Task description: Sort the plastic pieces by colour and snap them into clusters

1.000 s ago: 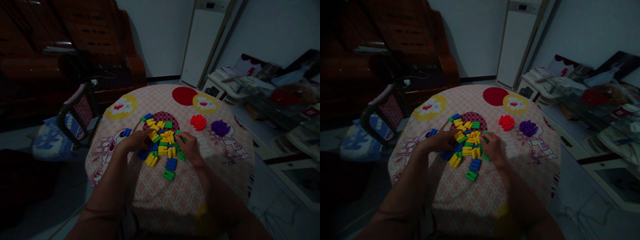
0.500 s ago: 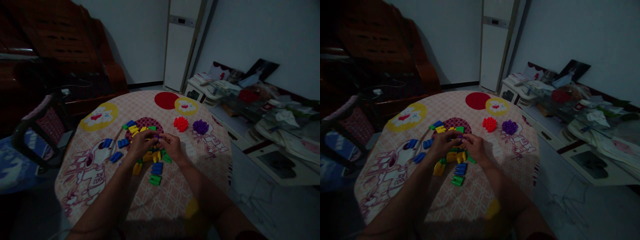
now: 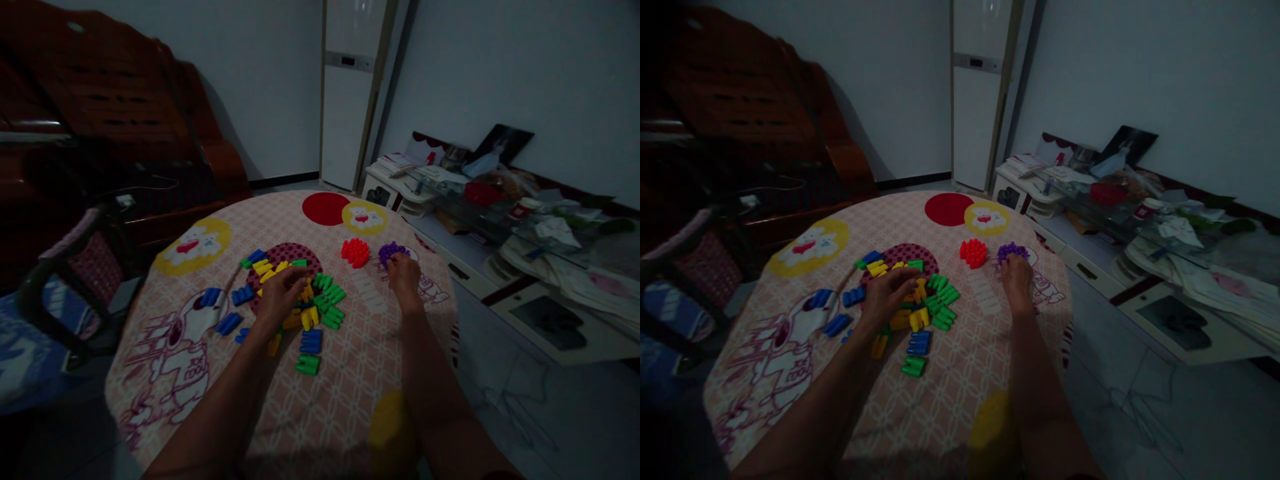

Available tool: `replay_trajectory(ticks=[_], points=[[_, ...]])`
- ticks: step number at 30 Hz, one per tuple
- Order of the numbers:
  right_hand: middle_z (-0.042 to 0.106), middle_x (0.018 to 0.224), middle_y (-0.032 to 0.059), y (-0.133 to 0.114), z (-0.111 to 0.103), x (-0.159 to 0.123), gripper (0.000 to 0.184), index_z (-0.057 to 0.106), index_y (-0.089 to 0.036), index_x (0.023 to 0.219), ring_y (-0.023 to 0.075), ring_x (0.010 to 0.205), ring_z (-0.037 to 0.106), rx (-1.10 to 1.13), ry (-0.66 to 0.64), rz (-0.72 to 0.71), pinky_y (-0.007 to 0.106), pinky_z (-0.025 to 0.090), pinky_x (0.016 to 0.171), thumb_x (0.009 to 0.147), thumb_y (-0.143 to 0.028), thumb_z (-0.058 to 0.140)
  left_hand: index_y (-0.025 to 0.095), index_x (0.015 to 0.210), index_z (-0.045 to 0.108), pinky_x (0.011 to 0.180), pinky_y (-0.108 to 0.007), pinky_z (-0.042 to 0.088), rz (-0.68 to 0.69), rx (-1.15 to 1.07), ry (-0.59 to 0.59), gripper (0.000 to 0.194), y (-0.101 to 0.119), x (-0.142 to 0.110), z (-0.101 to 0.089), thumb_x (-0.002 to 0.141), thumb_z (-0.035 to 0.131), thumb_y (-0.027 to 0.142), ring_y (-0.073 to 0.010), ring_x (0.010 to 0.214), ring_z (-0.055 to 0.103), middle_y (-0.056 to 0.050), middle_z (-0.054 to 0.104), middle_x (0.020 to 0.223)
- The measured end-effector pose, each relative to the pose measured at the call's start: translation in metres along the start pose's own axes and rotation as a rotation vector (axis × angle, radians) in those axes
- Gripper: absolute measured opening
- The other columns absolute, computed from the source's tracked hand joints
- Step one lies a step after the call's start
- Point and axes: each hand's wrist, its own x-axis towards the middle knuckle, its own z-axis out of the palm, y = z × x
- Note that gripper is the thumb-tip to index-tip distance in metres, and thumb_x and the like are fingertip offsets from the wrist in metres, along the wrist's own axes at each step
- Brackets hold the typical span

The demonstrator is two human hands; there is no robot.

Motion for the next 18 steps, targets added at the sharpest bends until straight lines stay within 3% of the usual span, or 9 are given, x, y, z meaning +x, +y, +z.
replay_trajectory(ticks=[7,14,16,18], points=[[0.073,0.099,0.0170,-0.001,0.012,0.000,0.024,0.072,-0.011,0.099,0.0241,0.088,0.064,-0.106,-0.057,-0.013,0.033,0.041,0.078,0.093,-0.020,0.051,0.015,0.104,0.073,0.073,-0.030,0.059,-0.077,-0.032,0.111,0.035,-0.013,0.000,-0.020,0.082,0.062,0.040,-0.0200,0.079,0.072,-0.008,0.077,0.094],[0.073,0.095,0.0168,-0.006,0.010,-0.002,0.028,0.071,-0.011,0.109,0.0253,0.084,0.064,0.037,0.062,-0.011,0.034,0.041,0.076,0.091,-0.022,0.052,0.015,0.105,0.071,0.075,-0.031,0.060,-0.176,-0.066,0.205,0.034,-0.011,-0.001,-0.037,0.083,0.059,0.036,-0.0193,0.080,0.072,-0.007,0.076,0.096],[0.074,0.094,0.0144,-0.018,0.009,-0.006,0.026,0.072,-0.012,0.105,0.0236,0.083,0.064,0.142,0.057,-0.077,0.033,0.043,0.077,0.091,-0.023,0.052,0.015,0.105,0.071,0.074,-0.031,0.060,-0.177,-0.067,0.211,0.033,-0.012,-0.001,-0.038,0.083,0.058,0.036,-0.0190,0.079,0.072,-0.007,0.076,0.097],[0.074,0.092,0.0103,-0.034,0.009,-0.013,0.022,0.073,-0.015,0.099,0.0208,0.082,0.065,0.265,-0.052,-0.206,0.030,0.044,0.077,0.090,-0.022,0.054,0.015,0.104,0.072,0.074,-0.030,0.059,-0.171,-0.031,0.207,0.033,-0.014,-0.001,-0.037,0.083,0.058,0.036,-0.0188,0.080,0.072,-0.007,0.076,0.097]])
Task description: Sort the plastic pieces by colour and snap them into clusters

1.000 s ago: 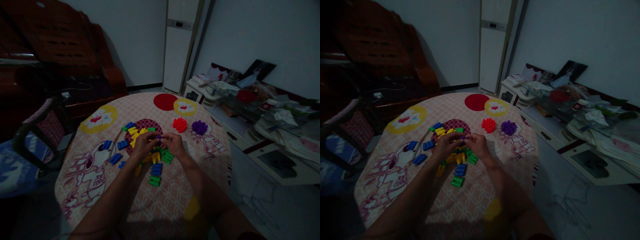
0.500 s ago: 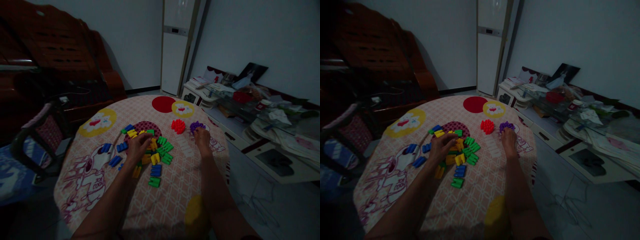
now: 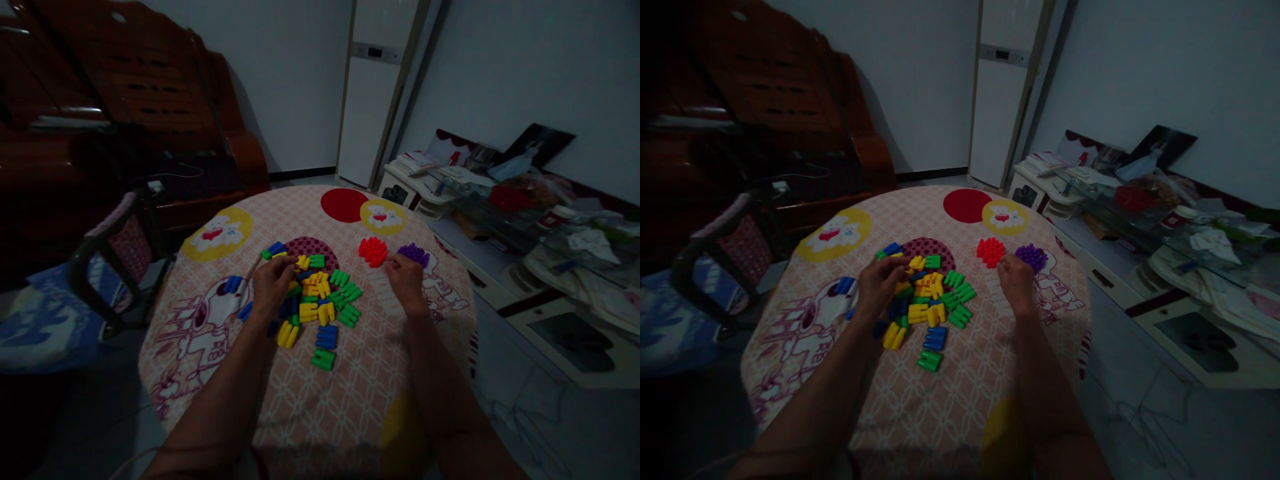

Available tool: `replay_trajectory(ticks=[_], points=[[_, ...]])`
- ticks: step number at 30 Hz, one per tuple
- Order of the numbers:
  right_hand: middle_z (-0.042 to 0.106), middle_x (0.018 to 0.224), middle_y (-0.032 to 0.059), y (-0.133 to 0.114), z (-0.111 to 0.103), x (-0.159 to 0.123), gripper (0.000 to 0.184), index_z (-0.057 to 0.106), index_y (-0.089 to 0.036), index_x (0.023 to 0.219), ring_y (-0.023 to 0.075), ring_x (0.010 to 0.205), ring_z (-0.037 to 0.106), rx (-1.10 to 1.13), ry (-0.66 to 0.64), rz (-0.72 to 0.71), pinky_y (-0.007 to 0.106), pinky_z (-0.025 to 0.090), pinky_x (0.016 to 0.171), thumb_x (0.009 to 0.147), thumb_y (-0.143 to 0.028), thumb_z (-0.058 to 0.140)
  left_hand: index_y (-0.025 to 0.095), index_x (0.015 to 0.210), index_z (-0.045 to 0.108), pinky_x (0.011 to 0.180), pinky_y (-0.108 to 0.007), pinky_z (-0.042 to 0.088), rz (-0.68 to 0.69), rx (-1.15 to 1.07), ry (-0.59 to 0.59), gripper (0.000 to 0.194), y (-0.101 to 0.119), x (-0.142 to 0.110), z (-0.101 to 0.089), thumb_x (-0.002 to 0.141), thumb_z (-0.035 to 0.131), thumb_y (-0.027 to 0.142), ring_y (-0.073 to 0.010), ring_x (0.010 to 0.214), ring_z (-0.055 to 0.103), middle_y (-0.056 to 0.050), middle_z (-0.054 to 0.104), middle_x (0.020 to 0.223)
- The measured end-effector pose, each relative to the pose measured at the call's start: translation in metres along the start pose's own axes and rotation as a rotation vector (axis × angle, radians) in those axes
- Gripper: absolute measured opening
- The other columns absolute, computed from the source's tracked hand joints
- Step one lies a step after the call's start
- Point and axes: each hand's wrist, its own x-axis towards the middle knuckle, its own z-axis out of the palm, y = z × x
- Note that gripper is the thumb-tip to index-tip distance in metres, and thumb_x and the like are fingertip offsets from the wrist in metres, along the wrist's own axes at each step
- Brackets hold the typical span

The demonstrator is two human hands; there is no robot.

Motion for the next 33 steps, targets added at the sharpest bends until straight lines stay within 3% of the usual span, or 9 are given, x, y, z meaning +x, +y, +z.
replay_trajectory(ticks=[2,5,10,16,24,30,33], points=[[0.074,0.092,0.0072,-0.019,0.007,-0.007,0.017,0.073,-0.017,0.097,0.0184,0.082,0.065,0.091,-0.186,-0.130,0.028,0.045,0.077,0.089,-0.022,0.058,0.015,0.104,0.072,0.074,-0.030,0.059,0.015,0.046,0.002,0.032,-0.003,0.001,0.000,0.083,0.058,0.035,-0.0188,0.080,0.072,-0.007,0.076,0.096],[0.072,0.102,0.0072,-0.042,0.017,-0.021,0.021,0.071,-0.018,0.106,0.0186,0.093,0.065,0.042,-0.412,-0.301,0.029,0.045,0.084,0.086,-0.020,0.067,0.015,0.103,0.073,0.073,-0.029,0.058,0.028,0.055,0.010,0.032,-0.006,0.003,-0.001,0.083,0.056,0.034,-0.0185,0.080,0.072,-0.006,0.076,0.096],[0.066,0.115,0.0104,-0.052,0.024,-0.039,0.034,0.065,-0.019,0.118,0.0216,0.111,0.059,-0.122,-0.513,-0.395,0.031,0.044,0.093,0.084,-0.017,0.070,0.015,0.102,0.073,0.071,-0.027,0.057,0.023,0.056,0.030,0.031,-0.008,0.003,-0.004,0.084,0.055,0.034,-0.0178,0.078,0.072,-0.005,0.076,0.092],[0.065,0.112,0.0105,-0.035,0.018,-0.034,0.036,0.064,-0.016,0.118,0.0220,0.107,0.058,-0.181,-0.475,-0.352,0.031,0.043,0.093,0.082,-0.010,0.061,0.016,0.103,0.073,0.076,-0.028,0.057,0.064,0.151,0.018,0.031,-0.005,0.001,-0.002,0.085,0.055,0.035,-0.0177,0.079,0.071,-0.005,0.077,0.095],[0.071,0.104,0.0122,0.000,-0.007,-0.039,0.029,0.068,-0.016,0.109,0.0229,0.097,0.063,-0.311,-0.327,-0.117,0.030,0.043,0.084,0.088,-0.014,0.049,0.018,0.102,0.073,0.072,-0.028,0.055,0.120,0.164,-0.035,0.031,0.004,-0.002,0.011,0.085,0.054,0.036,-0.0182,0.076,0.070,-0.004,0.076,0.086],[0.074,0.105,0.0112,0.010,-0.005,-0.036,0.031,0.071,-0.017,0.110,0.0217,0.092,0.065,-0.198,-0.167,-0.038,0.029,0.042,0.079,0.090,-0.016,0.048,0.018,0.099,0.074,0.078,-0.032,0.053,0.261,0.353,-0.225,0.027,0.026,-0.001,0.038,0.086,0.053,0.029,-0.0207,0.082,0.069,-0.007,0.076,0.092],[0.075,0.103,0.0110,0.028,-0.013,-0.033,0.029,0.072,-0.017,0.110,0.0215,0.087,0.066,-0.140,0.003,0.122,0.029,0.042,0.076,0.090,-0.021,0.051,0.018,0.104,0.073,0.084,-0.033,0.052,0.288,0.531,-0.344,0.026,0.036,0.001,0.055,0.085,0.056,0.024,-0.0236,0.091,0.069,-0.009,0.075,0.098]])
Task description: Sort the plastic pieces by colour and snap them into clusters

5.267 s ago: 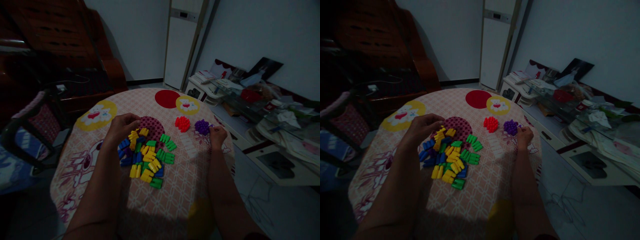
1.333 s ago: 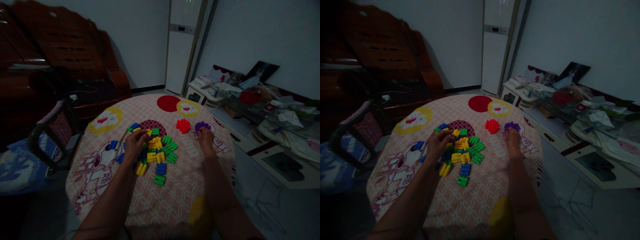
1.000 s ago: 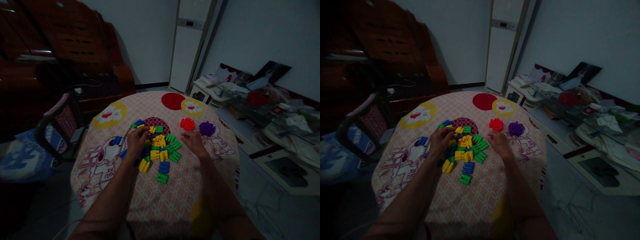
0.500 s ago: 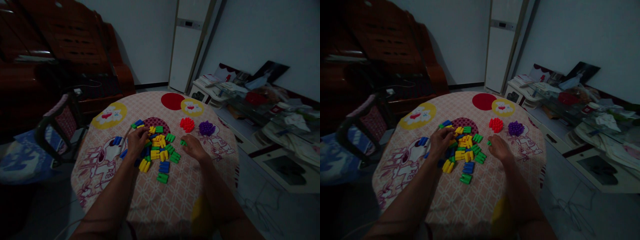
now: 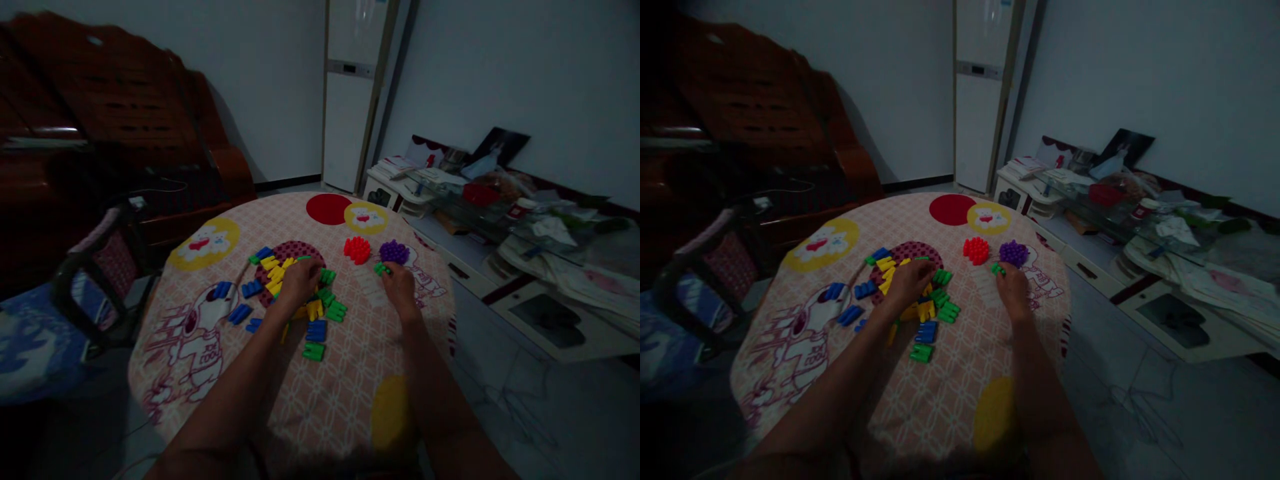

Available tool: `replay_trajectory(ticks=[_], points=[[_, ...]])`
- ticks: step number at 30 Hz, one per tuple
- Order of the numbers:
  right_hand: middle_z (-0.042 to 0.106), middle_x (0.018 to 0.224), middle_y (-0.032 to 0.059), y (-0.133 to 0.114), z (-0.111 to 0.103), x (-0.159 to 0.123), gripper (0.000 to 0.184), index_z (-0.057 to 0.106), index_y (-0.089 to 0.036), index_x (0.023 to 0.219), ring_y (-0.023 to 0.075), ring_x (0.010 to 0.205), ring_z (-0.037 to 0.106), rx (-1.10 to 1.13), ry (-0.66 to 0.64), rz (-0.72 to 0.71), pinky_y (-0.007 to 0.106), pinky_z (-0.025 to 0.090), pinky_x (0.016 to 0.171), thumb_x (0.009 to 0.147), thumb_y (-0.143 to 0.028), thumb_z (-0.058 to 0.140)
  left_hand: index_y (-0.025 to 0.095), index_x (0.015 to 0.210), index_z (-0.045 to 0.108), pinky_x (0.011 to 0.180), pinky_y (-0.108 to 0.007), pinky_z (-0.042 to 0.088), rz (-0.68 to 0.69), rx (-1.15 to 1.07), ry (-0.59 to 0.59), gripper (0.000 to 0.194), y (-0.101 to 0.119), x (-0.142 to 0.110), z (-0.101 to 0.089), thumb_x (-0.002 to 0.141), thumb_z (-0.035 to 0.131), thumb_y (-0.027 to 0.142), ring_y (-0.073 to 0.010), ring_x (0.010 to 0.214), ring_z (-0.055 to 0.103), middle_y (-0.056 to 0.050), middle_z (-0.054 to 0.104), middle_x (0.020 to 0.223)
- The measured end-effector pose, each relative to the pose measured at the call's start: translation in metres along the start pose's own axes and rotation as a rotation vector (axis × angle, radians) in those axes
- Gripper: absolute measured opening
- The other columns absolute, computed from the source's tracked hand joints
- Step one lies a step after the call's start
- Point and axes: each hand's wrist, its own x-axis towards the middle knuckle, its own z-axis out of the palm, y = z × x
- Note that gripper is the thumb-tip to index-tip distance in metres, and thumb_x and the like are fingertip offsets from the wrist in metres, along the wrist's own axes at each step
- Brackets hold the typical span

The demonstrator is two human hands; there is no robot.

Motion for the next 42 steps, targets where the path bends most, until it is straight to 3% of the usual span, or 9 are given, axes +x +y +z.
replay_trajectory(ticks=[3,5,11,16,20,24,28,33,42], points=[[0.075,0.102,0.0142,0.027,-0.011,0.003,0.032,0.072,-0.014,0.110,0.0227,0.085,0.065,-0.029,0.213,0.197,0.031,0.042,0.075,0.089,-0.022,0.050,0.018,0.111,0.071,0.088,-0.035,0.051,0.006,0.167,-0.128,0.031,0.013,0.008,0.011,0.083,0.061,0.022,-0.0267,0.104,0.067,-0.012,0.073,0.110],[0.075,0.100,0.0154,0.043,-0.016,0.003,0.033,0.073,-0.013,0.109,0.0230,0.083,0.065,-0.069,0.272,0.269,0.031,0.041,0.074,0.089,-0.022,0.048,0.018,0.111,0.070,0.087,-0.035,0.051,-0.009,0.268,-0.191,0.031,0.020,0.011,0.018,0.082,0.062,0.021,-0.0285,0.107,0.066,-0.014,0.071,0.115],[0.075,0.099,0.0153,0.060,-0.014,-0.001,0.033,0.074,-0.015,0.109,0.0227,0.084,0.065,-0.128,0.192,0.314,0.031,0.040,0.073,0.089,-0.021,0.049,0.015,0.107,0.070,0.078,-0.036,0.051,-0.029,0.396,-0.224,0.029,0.030,0.017,0.031,0.084,0.054,0.014,-0.0320,0.104,0.068,-0.019,0.069,0.112],[0.075,0.102,0.0148,0.060,-0.011,0.000,0.033,0.075,-0.015,0.109,0.0234,0.088,0.066,-0.072,0.188,0.301,0.031,0.042,0.076,0.089,-0.021,0.050,0.017,0.112,0.071,0.081,-0.031,0.050,-0.017,0.384,-0.229,0.034,0.034,0.022,0.033,0.088,0.046,0.013,-0.0259,0.104,0.068,-0.015,0.070,0.111],[0.076,0.104,0.0148,0.063,-0.010,0.000,0.034,0.075,-0.016,0.111,0.0243,0.091,0.068,-0.033,0.197,0.316,0.031,0.045,0.079,0.087,-0.023,0.052,0.018,0.116,0.070,0.090,-0.032,0.049,0.136,0.242,-0.271,0.033,0.066,0.029,0.049,0.089,0.051,0.016,-0.0245,0.107,0.066,-0.012,0.071,0.116],[0.076,0.107,0.0148,0.068,-0.010,-0.001,0.035,0.077,-0.015,0.110,0.0249,0.097,0.069,0.055,0.221,0.306,0.032,0.047,0.086,0.084,-0.023,0.054,0.016,0.114,0.070,0.092,-0.033,0.050,0.230,0.071,-0.334,0.032,0.112,0.041,0.084,0.084,0.058,0.014,-0.0253,0.108,0.065,-0.013,0.072,0.113],[0.077,0.107,0.0130,0.074,-0.011,-0.002,0.035,0.078,-0.017,0.105,0.0260,0.097,0.069,0.137,0.219,0.269,0.033,0.048,0.088,0.081,-0.026,0.054,0.017,0.113,0.071,0.096,-0.033,0.049,0.272,-0.048,-0.306,0.033,0.141,0.050,0.122,0.084,0.056,0.012,-0.0242,0.110,0.065,-0.011,0.072,0.116],[0.078,0.101,0.0099,0.078,-0.012,-0.003,0.034,0.080,-0.021,0.097,0.0256,0.093,0.069,0.249,0.205,0.209,0.034,0.049,0.088,0.082,-0.032,0.051,0.017,0.110,0.071,0.095,-0.033,0.049,0.247,-0.149,-0.156,0.031,0.148,0.045,0.157,0.085,0.052,0.013,-0.0228,0.106,0.065,-0.010,0.072,0.110],[0.077,0.093,0.0109,0.085,-0.010,-0.001,0.036,0.078,-0.017,0.089,0.0241,0.089,0.067,0.348,0.208,0.201,0.033,0.047,0.082,0.081,-0.034,0.047,0.020,0.112,0.061,0.088,-0.031,0.050,0.096,-0.323,-0.040,0.031,0.147,0.034,0.170,0.084,0.054,0.009,-0.0204,0.097,0.066,-0.006,0.072,0.105]])
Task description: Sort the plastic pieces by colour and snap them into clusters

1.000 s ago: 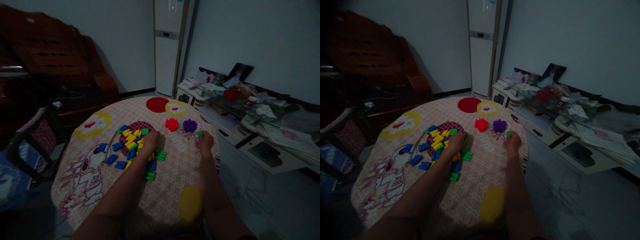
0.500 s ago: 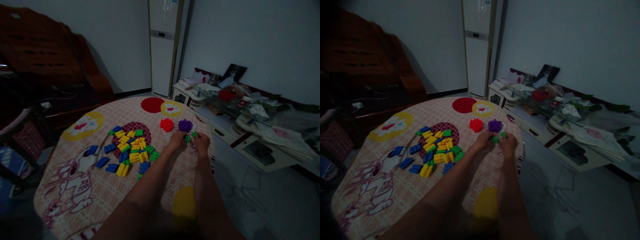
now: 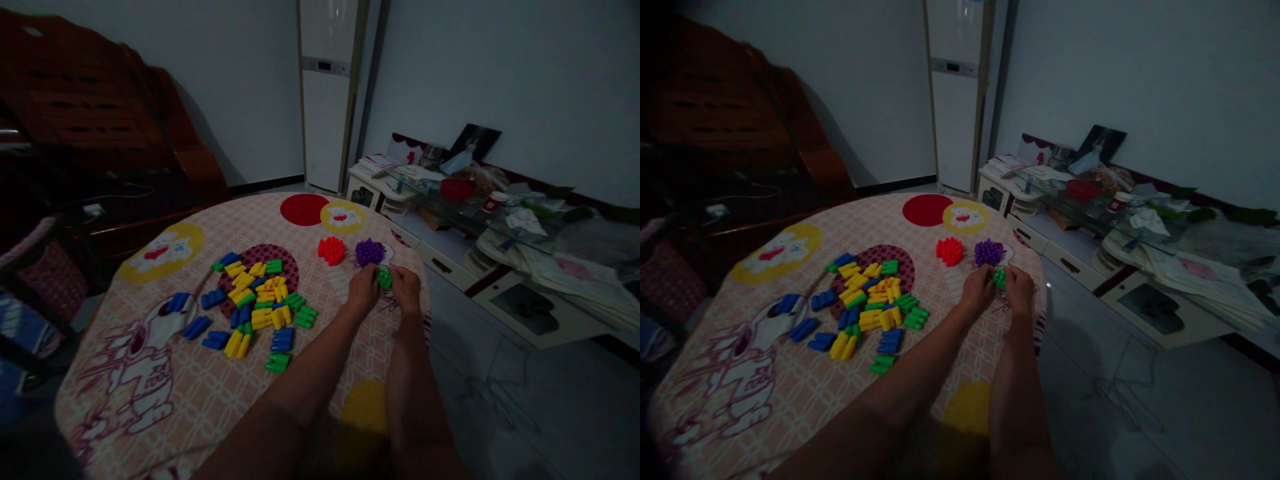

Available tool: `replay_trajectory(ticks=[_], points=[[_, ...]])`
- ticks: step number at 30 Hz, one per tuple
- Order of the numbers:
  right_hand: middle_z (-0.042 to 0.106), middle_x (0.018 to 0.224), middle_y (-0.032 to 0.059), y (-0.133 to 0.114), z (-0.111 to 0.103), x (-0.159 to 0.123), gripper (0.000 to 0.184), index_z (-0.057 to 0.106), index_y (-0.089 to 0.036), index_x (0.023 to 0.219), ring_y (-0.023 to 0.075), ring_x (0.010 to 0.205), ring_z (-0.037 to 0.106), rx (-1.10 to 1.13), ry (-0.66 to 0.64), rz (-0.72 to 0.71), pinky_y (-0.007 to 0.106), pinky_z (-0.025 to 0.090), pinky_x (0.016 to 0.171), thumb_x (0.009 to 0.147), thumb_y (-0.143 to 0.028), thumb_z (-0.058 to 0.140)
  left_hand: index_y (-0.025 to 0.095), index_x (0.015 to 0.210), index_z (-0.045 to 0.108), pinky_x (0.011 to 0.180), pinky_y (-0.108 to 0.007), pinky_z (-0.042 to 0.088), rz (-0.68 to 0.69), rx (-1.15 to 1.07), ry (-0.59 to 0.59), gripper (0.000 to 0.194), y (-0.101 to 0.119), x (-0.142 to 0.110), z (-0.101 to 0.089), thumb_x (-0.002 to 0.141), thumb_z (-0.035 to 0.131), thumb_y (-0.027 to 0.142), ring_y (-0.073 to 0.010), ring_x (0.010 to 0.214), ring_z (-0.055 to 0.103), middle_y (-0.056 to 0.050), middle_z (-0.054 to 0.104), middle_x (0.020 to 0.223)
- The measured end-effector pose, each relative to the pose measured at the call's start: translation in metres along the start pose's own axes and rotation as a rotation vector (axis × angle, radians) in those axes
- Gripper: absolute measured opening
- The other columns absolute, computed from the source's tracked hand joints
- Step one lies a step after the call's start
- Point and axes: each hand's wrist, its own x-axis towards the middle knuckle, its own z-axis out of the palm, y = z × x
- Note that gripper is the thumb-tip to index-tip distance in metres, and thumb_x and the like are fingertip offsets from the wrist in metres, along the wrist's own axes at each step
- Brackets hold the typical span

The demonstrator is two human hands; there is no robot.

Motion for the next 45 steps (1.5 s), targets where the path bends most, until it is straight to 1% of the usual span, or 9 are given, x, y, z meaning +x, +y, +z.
replay_trajectory(ticks=[5,9,15,22,31,33,35,41,45], points=[[0.075,0.085,0.0083,0.003,0.001,0.002,0.035,0.075,-0.018,0.082,0.0222,0.081,0.065,0.052,0.014,-0.004,0.033,0.046,0.080,0.082,-0.039,0.047,0.020,0.120,0.060,0.096,-0.033,0.049,0.026,-0.003,0.032,0.037,-0.005,0.003,0.007,0.085,0.055,0.010,-0.0214,0.108,0.064,-0.008,0.071,0.116],[0.070,0.070,0.0064,0.002,0.009,0.004,0.040,0.070,-0.018,0.069,0.0204,0.071,0.061,0.137,0.142,0.080,0.033,0.046,0.074,0.084,-0.046,0.046,0.019,0.127,0.059,0.103,-0.035,0.047,0.073,0.024,-0.008,0.045,-0.010,0.004,0.011,0.082,0.057,0.011,-0.0228,0.117,0.061,-0.010,0.068,0.127],[0.070,0.069,0.0059,-0.004,0.032,0.004,0.041,0.068,-0.017,0.070,0.0195,0.068,0.065,0.464,0.295,0.230,0.032,0.051,0.069,0.085,-0.046,0.042,0.017,0.124,0.062,0.103,-0.037,0.048,0.074,0.052,-0.077,0.046,-0.006,0.004,0.006,0.078,0.056,0.009,-0.0239,0.115,0.062,-0.010,0.069,0.124],[0.070,0.068,0.0057,-0.010,0.038,0.006,0.041,0.067,-0.017,0.070,0.0188,0.064,0.067,0.605,0.292,0.264,0.031,0.054,0.066,0.085,-0.048,0.044,0.016,0.120,0.064,0.104,-0.037,0.047,0.113,0.000,-0.079,0.042,-0.008,0.005,0.007,0.079,0.057,0.007,-0.0241,0.115,0.062,-0.012,0.070,0.121],[0.070,0.066,0.0072,0.000,0.036,0.011,0.047,0.068,-0.016,0.073,0.0198,0.061,0.066,0.481,0.376,0.265,0.033,0.052,0.063,0.088,-0.052,0.041,0.016,0.117,0.065,0.103,-0.037,0.048,0.082,0.008,-0.048,0.039,-0.007,0.003,0.008,0.080,0.056,0.008,-0.0231,0.112,0.063,-0.011,0.071,0.118],[0.070,0.065,0.0069,0.001,0.036,0.011,0.049,0.068,-0.016,0.073,0.0195,0.060,0.066,0.495,0.371,0.272,0.032,0.052,0.062,0.088,-0.053,0.040,0.014,0.119,0.065,0.103,-0.037,0.048,0.075,0.043,-0.014,0.040,-0.007,0.004,-0.005,0.081,0.057,0.007,-0.0233,0.113,0.063,-0.013,0.069,0.122],[0.069,0.064,0.0064,0.002,0.036,0.011,0.049,0.067,-0.016,0.073,0.0190,0.059,0.066,0.519,0.363,0.287,0.031,0.051,0.060,0.088,-0.053,0.040,0.013,0.121,0.065,0.103,-0.036,0.048,0.067,0.122,-0.028,0.040,-0.007,0.008,-0.029,0.082,0.059,0.010,-0.0244,0.114,0.063,-0.014,0.068,0.123],[0.065,0.059,0.0045,0.003,0.038,0.014,0.050,0.064,-0.019,0.068,0.0187,0.057,0.064,0.506,0.384,0.309,0.031,0.051,0.058,0.089,-0.057,0.039,0.015,0.107,0.073,0.096,-0.037,0.051,0.001,0.530,-0.316,0.028,-0.012,0.007,-0.136,0.080,0.067,0.018,-0.0294,0.108,0.066,-0.014,0.073,0.105],[0.064,0.057,0.0050,0.002,0.037,0.014,0.053,0.062,-0.019,0.067,0.0189,0.055,0.065,0.560,0.378,0.307,0.030,0.050,0.055,0.088,-0.061,0.038,0.014,0.104,0.073,0.091,-0.036,0.052,-0.124,0.695,-0.403,0.030,-0.025,-0.018,-0.179,0.075,0.073,0.022,-0.0308,0.107,0.067,-0.016,0.073,0.109]])
